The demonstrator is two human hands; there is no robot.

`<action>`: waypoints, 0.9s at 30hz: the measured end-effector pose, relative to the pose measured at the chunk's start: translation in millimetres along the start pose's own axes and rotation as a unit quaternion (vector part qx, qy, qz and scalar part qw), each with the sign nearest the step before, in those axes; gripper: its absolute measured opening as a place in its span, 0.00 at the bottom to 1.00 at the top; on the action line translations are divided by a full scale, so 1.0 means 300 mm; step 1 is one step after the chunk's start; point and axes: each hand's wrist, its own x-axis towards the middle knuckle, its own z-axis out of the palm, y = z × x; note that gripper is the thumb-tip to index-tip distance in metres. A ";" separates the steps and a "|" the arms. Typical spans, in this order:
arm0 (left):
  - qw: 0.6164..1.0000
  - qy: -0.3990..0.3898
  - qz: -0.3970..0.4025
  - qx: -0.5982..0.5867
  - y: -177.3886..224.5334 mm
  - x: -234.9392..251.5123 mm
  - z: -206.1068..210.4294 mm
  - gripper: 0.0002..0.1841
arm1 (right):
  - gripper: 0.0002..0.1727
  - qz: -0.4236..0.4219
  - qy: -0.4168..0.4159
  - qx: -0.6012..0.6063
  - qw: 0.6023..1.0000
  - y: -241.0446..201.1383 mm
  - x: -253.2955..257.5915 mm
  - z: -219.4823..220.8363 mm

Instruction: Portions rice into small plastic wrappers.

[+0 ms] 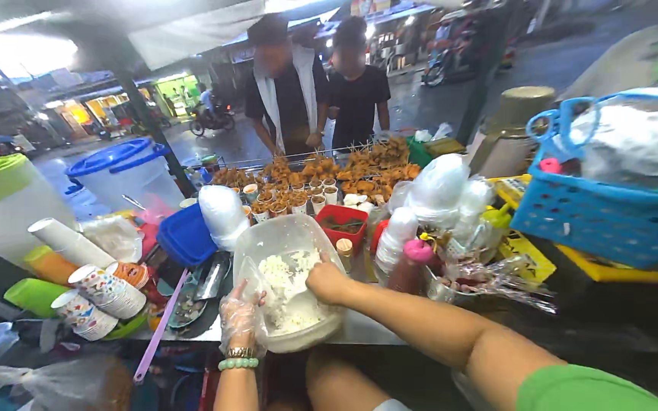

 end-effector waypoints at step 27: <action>0.997 -0.073 -0.023 0.008 0.098 -0.071 0.057 0.35 | 0.17 0.080 0.232 0.128 0.961 -0.041 -0.117 -0.214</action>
